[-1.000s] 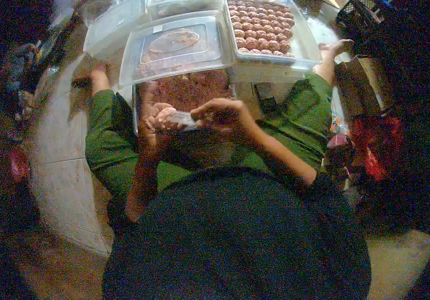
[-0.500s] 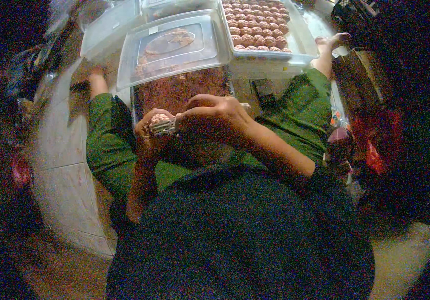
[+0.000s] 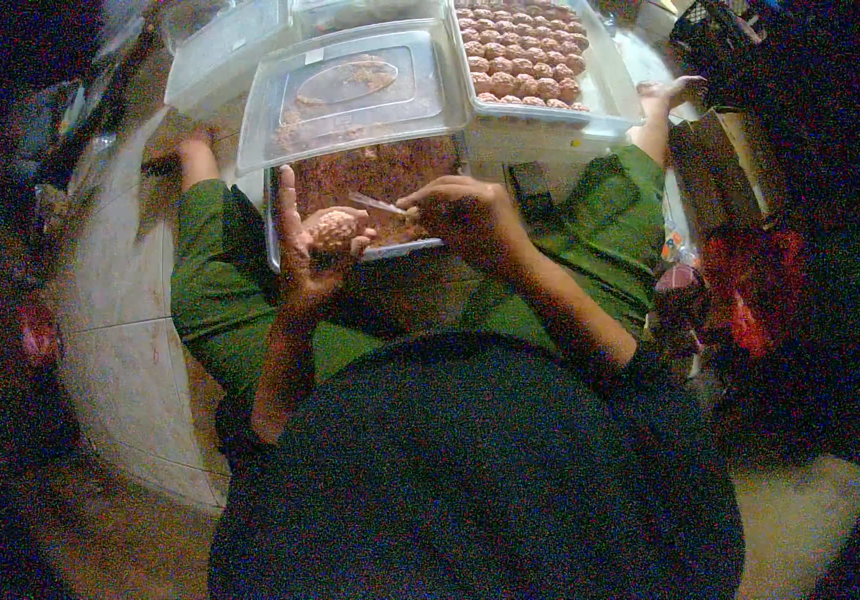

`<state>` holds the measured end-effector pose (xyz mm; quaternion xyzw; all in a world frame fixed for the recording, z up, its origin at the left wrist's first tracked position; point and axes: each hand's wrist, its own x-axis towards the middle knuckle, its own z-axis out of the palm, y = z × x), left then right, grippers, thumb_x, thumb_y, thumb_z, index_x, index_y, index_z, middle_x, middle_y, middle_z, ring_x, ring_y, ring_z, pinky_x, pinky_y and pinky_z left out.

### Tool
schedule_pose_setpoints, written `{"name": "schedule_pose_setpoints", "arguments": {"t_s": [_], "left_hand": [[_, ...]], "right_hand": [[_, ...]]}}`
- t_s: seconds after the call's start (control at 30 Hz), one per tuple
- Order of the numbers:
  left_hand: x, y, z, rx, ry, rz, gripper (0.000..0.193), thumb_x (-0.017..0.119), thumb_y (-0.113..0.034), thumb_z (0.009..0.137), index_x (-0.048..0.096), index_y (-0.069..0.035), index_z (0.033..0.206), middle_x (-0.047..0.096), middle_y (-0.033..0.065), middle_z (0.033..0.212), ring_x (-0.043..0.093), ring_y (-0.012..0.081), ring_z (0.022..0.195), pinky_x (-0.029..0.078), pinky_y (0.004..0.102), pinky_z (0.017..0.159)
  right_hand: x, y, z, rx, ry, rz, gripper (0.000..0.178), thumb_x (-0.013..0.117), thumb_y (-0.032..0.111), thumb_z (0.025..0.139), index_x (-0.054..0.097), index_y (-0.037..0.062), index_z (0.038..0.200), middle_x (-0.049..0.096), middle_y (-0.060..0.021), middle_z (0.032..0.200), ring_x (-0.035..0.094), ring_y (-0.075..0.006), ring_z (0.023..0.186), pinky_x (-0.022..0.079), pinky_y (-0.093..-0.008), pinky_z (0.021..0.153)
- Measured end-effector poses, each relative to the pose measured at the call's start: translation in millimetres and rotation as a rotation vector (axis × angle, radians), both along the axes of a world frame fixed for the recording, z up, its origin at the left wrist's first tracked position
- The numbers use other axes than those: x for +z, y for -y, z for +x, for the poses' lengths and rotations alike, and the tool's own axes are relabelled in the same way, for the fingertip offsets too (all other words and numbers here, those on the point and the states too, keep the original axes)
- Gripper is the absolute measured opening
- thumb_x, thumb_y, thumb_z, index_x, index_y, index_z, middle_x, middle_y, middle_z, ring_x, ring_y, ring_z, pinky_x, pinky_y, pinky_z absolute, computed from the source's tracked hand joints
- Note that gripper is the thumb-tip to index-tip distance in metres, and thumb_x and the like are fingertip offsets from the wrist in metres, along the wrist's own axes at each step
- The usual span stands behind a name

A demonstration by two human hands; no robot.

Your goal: The person prepares food items by scooping a meat mixture with a fork onto a small circular wrapper, folding the wrapper around the meat, and placing the finished items into a plastic tray.

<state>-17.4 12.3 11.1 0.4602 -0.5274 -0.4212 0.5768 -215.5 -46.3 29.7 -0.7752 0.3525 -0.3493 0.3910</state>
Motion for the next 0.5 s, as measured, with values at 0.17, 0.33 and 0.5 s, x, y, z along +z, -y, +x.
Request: {"name": "schedule_pose_setpoints", "arguments": {"t_s": [0.17, 0.33, 0.5], "left_hand": [[-14, 6, 11, -0.010, 0.158, -0.168, 0.054, 0.067, -0.020, 0.075, 0.042, -0.002, 0.120, 0.059, 0.0094, 0.083, 0.058, 0.0162, 0.075, 0.047, 0.0268, 0.068], [-19, 2, 13, -0.054, 0.105, 0.031, 0.029, 0.064, -0.028, 0.076, 0.057, -0.001, 0.082, 0.058, 0.0042, 0.075, 0.056, 0.0125, 0.069, 0.046, 0.0273, 0.062], [-5, 0, 10, -0.006, 0.121, 0.026, 0.024, 0.068, -0.022, 0.074, 0.057, -0.002, 0.081, 0.058, 0.0037, 0.072, 0.055, 0.0100, 0.068, 0.045, 0.0251, 0.062]], "right_hand": [[-17, -18, 18, 0.111, 0.101, -0.040, 0.018, 0.064, 0.002, 0.074, 0.066, 0.0036, 0.092, 0.063, -0.0092, 0.083, 0.061, -0.0173, 0.076, 0.049, -0.0257, 0.065], [-4, -15, 22, 0.106, 0.002, -0.353, 0.020, 0.067, 0.007, 0.072, 0.067, 0.0084, 0.092, 0.063, -0.0084, 0.083, 0.062, -0.0191, 0.072, 0.051, -0.0281, 0.062], [8, -5, 15, 0.168, -0.081, -0.289, 0.019, 0.068, 0.009, 0.072, 0.067, 0.0096, 0.092, 0.062, -0.0080, 0.084, 0.062, -0.0192, 0.072, 0.051, -0.0279, 0.062]]}}
